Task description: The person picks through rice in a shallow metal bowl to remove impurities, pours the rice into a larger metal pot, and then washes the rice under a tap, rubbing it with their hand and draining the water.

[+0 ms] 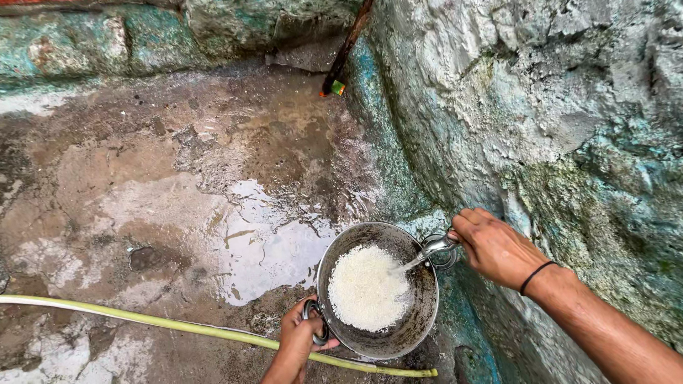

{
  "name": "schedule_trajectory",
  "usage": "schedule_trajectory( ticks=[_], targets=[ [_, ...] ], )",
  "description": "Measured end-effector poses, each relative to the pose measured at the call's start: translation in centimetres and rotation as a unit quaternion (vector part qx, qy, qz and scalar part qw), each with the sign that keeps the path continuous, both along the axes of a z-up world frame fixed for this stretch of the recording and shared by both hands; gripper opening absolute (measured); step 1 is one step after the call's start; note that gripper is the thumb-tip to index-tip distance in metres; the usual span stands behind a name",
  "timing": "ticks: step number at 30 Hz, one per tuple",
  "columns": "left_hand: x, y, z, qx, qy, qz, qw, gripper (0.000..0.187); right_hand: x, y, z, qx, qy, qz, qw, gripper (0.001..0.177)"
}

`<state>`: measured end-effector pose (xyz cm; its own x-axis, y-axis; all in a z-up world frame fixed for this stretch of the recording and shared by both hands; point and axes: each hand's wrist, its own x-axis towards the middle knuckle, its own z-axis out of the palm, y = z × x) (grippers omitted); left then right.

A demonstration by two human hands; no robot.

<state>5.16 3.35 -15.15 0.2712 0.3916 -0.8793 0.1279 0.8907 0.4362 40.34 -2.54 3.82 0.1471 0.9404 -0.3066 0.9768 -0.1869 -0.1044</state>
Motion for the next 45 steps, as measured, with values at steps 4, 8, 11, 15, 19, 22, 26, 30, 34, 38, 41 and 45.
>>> schedule_trajectory(
  ticks=[4,8,11,15,19,22,26,30,34,38,41,45],
  targets=[
    [0.8,-0.1,-0.6,0.01,-0.012,-0.005,1.0,0.073,1.5,-2.6,-3.0,0.038,0.084,-0.145,0.985,0.03],
    [0.9,0.0,-2.3,-0.007,0.001,-0.004,1.0,0.077,-2.0,-7.6,-8.3,0.22,0.249,-0.432,0.838,0.036],
    [1.4,0.6,-3.8,-0.052,0.02,0.002,0.998,0.071,-6.2,-8.3,-14.3,0.135,0.463,-0.537,0.692,0.03],
    [1.2,0.2,-4.8,-0.03,0.001,0.013,0.999,0.067,-8.7,-6.1,-21.7,0.132,0.643,-0.644,0.393,0.027],
    [1.4,0.0,-5.3,-0.022,-0.014,0.003,1.0,0.065,-5.9,-3.5,-26.6,0.188,0.74,-0.599,0.241,0.021],
    [1.5,-0.1,-5.8,-0.024,-0.008,0.009,1.0,0.061,-5.1,-1.7,-29.3,0.164,0.841,-0.445,0.262,0.016],
    [1.2,-0.5,-7.0,-0.017,-0.026,0.02,0.999,0.058,-5.7,-2.3,-30.3,0.064,0.399,-0.518,0.754,0.016],
    [0.9,-0.5,-7.6,-0.026,-0.008,0.005,1.0,0.058,-7.1,-1.4,-29.2,0.169,0.173,-0.307,0.92,0.038],
    [1.9,-0.8,-6.6,-0.036,-0.007,-0.006,0.999,0.064,-12.0,1.9,-29.4,0.161,0.235,-0.365,0.887,0.041],
    [2.4,-0.6,-5.5,-0.01,-0.035,0.019,0.999,0.06,-16.4,-0.3,-27.5,0.013,0.251,-0.14,0.958,0.031],
    [1.8,0.4,-5.5,-0.031,-0.019,0.023,0.999,0.057,-14.8,-2.2,-24.0,-0.081,0.144,0.076,0.983,0.031],
    [0.9,0.2,-6.3,-0.025,-0.013,0.046,0.999,0.061,-10.4,-1.8,-21.7,-0.098,0.241,-0.164,0.951,0.048]
  ],
)
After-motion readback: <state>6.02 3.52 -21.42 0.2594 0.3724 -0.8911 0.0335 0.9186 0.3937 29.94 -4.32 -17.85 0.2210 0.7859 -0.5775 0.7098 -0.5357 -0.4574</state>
